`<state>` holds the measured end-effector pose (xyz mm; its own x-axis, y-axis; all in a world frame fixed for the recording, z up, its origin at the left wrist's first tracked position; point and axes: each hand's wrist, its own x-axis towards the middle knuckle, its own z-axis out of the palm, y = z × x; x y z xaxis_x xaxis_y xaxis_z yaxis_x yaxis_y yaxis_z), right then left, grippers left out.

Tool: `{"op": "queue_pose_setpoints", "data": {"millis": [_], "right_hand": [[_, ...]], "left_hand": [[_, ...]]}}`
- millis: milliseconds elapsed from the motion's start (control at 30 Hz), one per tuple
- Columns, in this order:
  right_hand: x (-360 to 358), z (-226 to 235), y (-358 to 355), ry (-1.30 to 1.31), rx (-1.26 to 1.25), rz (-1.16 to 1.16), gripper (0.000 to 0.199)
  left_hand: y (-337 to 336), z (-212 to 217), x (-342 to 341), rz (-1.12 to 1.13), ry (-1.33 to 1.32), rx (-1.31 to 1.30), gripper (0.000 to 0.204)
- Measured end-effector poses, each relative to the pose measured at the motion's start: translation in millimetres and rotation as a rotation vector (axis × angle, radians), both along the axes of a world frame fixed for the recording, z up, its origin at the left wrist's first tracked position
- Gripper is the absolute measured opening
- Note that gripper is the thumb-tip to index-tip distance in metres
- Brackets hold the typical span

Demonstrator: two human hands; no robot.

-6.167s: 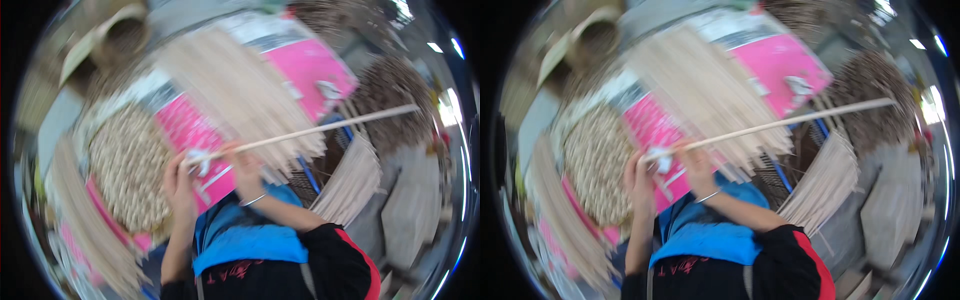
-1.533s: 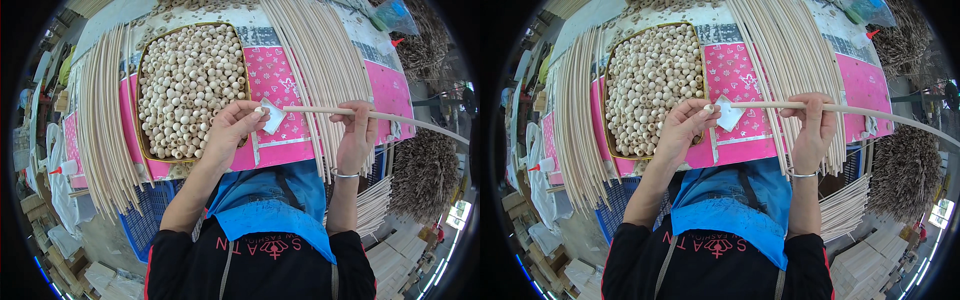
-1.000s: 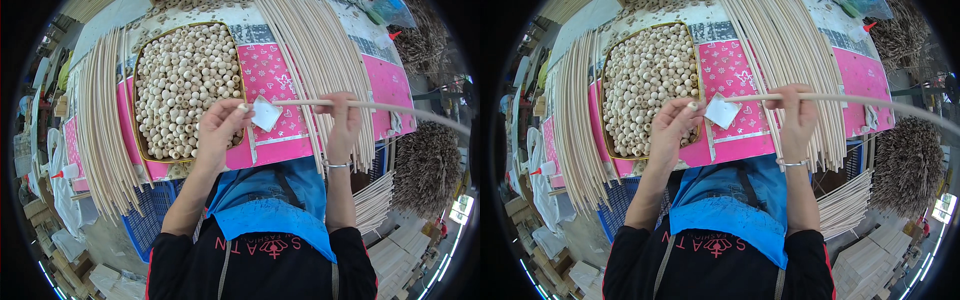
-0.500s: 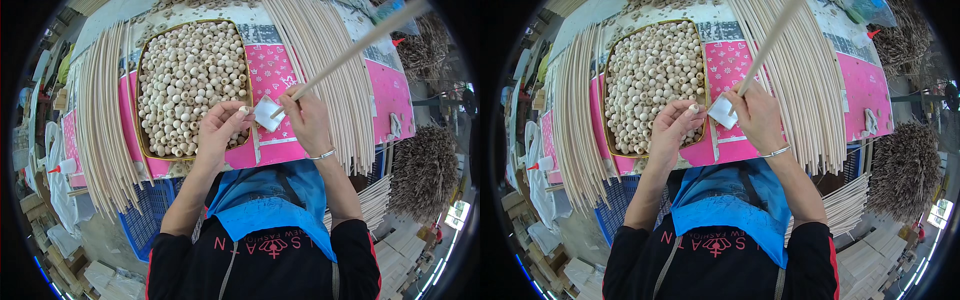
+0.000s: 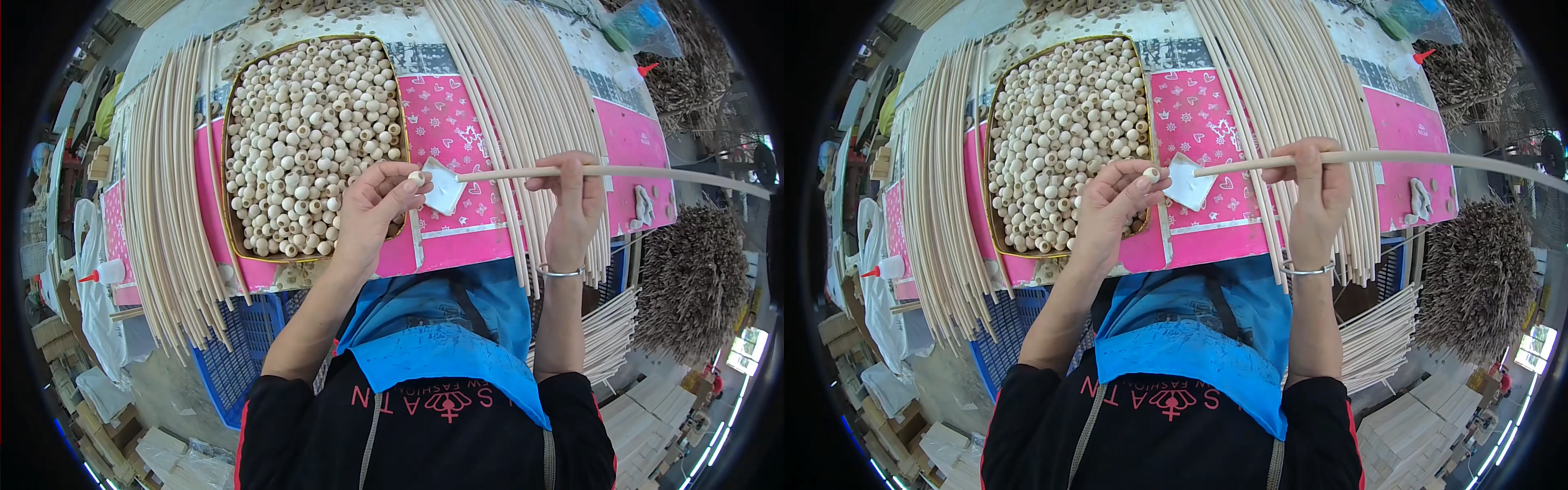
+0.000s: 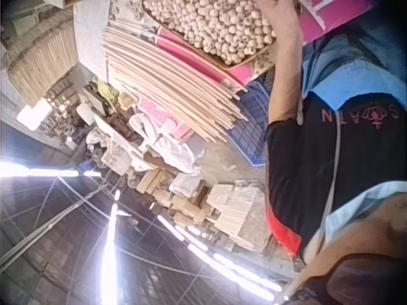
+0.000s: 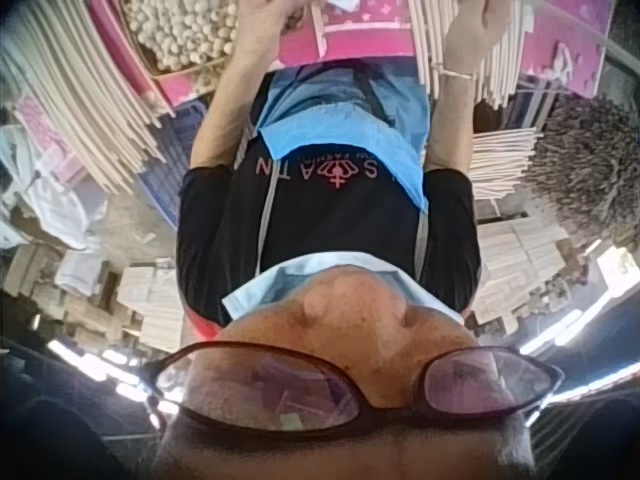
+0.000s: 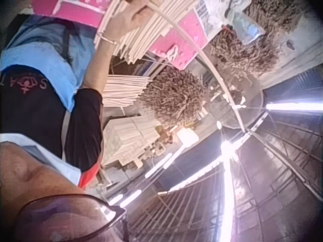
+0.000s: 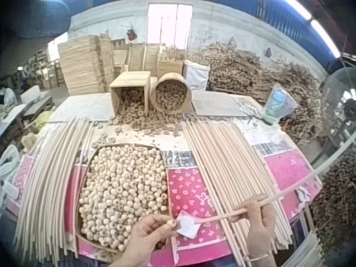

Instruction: Assembling wooden dowels by applying glue and attaching small wooden beads at a workbench in a workshop.

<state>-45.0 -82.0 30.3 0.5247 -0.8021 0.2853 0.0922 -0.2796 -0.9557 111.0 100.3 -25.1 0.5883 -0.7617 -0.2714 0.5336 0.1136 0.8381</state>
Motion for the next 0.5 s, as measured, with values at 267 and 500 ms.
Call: {"op": "queue_pose_setpoints", "data": {"millis": [267, 500], "right_hand": [[-9, 16, 5, -0.189, 0.082, 0.023, 0.030], [-6, 12, 8, -0.229, 0.092, 0.033, 0.028]], "left_hand": [[-13, 0, -11, -0.040, 0.072, 0.002, 0.022], [-15, 2, -14, -0.067, 0.126, -0.021, 0.022]]}}
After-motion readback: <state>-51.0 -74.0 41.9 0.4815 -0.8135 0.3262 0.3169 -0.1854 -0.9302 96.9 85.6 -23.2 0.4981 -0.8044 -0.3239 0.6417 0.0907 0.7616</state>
